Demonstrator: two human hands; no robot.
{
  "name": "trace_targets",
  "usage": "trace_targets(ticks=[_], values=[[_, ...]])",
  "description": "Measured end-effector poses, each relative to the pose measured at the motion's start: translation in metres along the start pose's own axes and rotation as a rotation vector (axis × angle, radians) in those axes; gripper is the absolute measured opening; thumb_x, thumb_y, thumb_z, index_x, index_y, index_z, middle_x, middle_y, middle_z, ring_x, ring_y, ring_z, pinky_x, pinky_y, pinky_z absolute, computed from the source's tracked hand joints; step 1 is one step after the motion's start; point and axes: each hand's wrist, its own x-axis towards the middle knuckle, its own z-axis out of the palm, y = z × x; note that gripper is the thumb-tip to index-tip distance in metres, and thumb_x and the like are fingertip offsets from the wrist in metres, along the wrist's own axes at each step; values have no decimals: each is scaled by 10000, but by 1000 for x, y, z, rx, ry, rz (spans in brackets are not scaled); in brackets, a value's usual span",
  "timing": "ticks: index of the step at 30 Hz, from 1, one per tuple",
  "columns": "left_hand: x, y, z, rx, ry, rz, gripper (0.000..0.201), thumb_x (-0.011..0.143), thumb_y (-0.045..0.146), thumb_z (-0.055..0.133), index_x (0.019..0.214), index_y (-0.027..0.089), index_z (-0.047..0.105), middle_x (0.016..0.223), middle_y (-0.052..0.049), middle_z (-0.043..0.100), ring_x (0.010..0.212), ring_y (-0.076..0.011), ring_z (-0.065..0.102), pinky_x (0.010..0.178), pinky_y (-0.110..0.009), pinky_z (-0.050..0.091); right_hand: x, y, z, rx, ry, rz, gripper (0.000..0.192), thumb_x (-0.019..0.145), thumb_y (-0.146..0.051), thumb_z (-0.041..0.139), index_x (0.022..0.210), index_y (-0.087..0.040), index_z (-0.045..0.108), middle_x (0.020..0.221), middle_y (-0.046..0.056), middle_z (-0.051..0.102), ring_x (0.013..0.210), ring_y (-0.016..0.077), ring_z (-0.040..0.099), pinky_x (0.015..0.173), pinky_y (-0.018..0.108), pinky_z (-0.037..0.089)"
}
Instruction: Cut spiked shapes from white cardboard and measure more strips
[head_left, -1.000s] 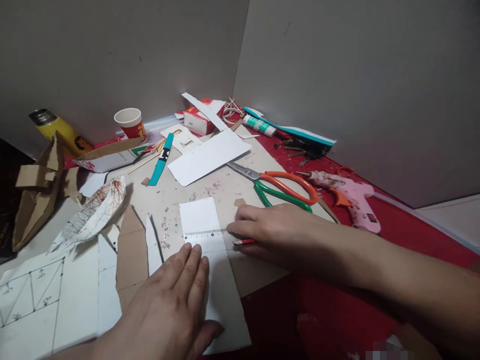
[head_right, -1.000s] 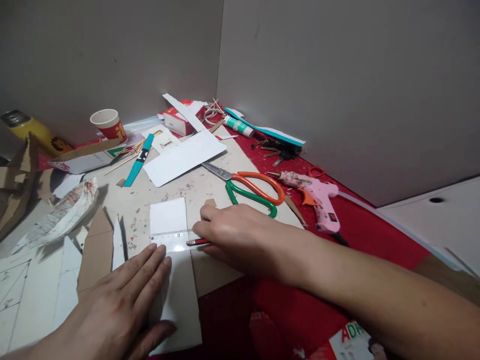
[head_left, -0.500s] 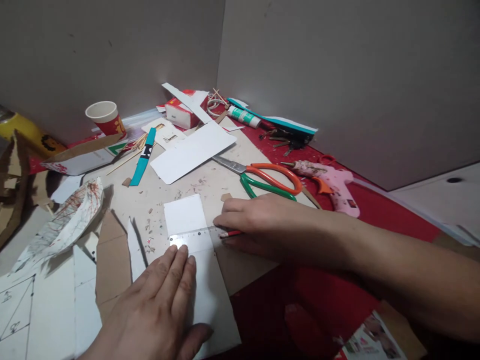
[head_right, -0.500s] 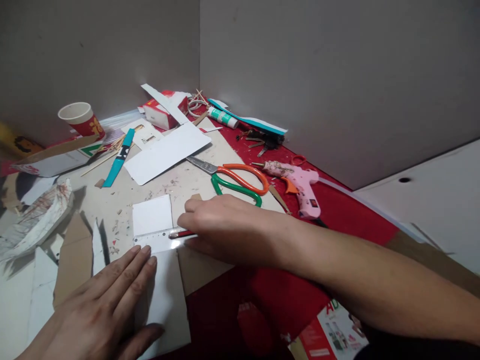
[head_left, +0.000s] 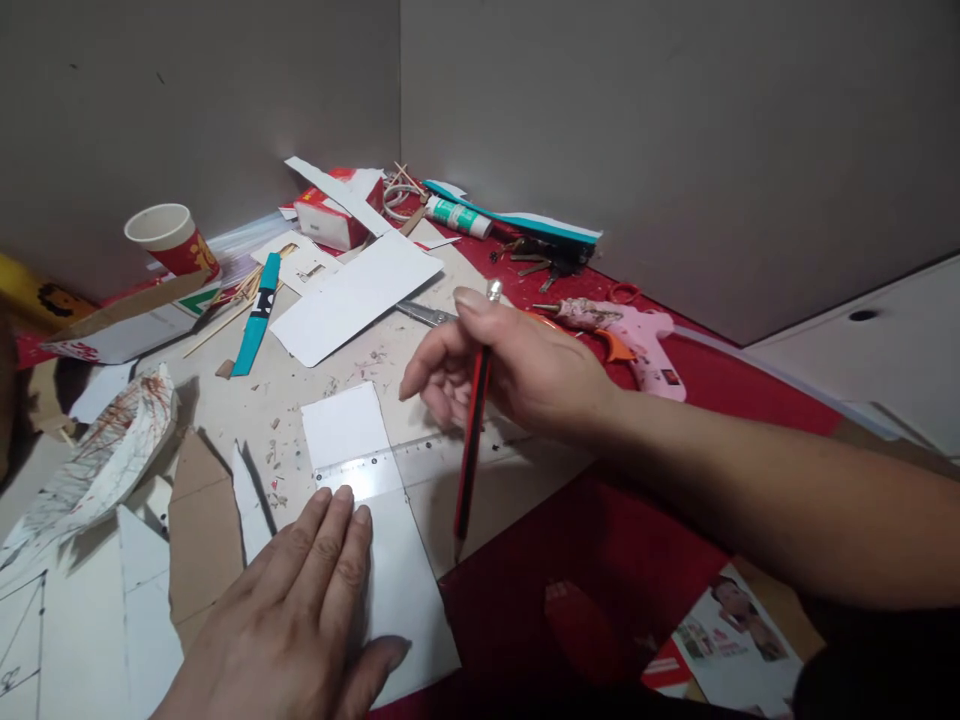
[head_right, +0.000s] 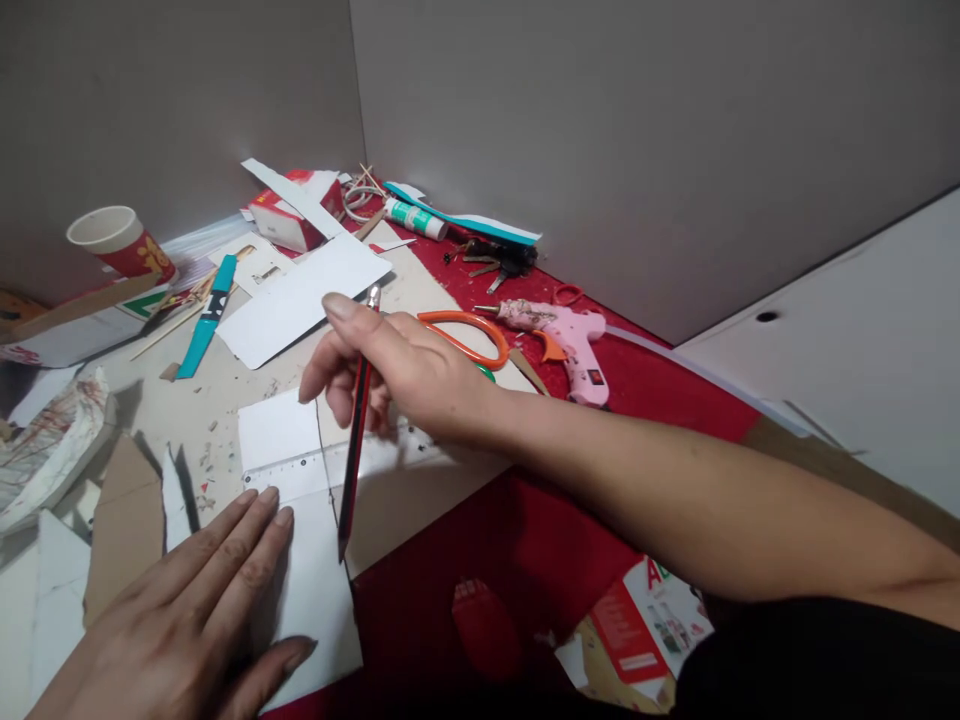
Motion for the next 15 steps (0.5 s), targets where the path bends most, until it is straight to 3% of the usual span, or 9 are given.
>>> trace_targets(ticks=[5,10,13,15], values=[[2,2,-3,23,0,34,639,864,540,528,1191,-1,626,1211,-245,660,1086,-352,660,779,-399,602,3,3,-2,143,17,43,681,932,-684,284,772,-165,695,450,-7,562,346,88,454,359,202,373],[2,4,0,41,31,37,639,848,544,546,1174,1,630,1183,-254,675,1056,-354,675,760,-390,595,12,8,4,304,68,-28,498,896,-608,507,949,-146,686,693,59,721,520,121,639,419,190,469],[-2,3,5,47,45,28,662,853,563,532,1204,8,611,1202,-254,666,1092,-350,656,801,-383,571,11,7,5,202,79,-98,464,910,-575,513,1018,-149,663,682,43,714,550,129,660,483,211,505],[-6,3,7,54,29,31,733,851,627,485,1246,17,585,1246,-253,642,1130,-350,634,839,-385,550,8,4,5,54,49,-134,433,932,-540,488,963,-142,655,655,29,694,543,130,649,521,233,518]])
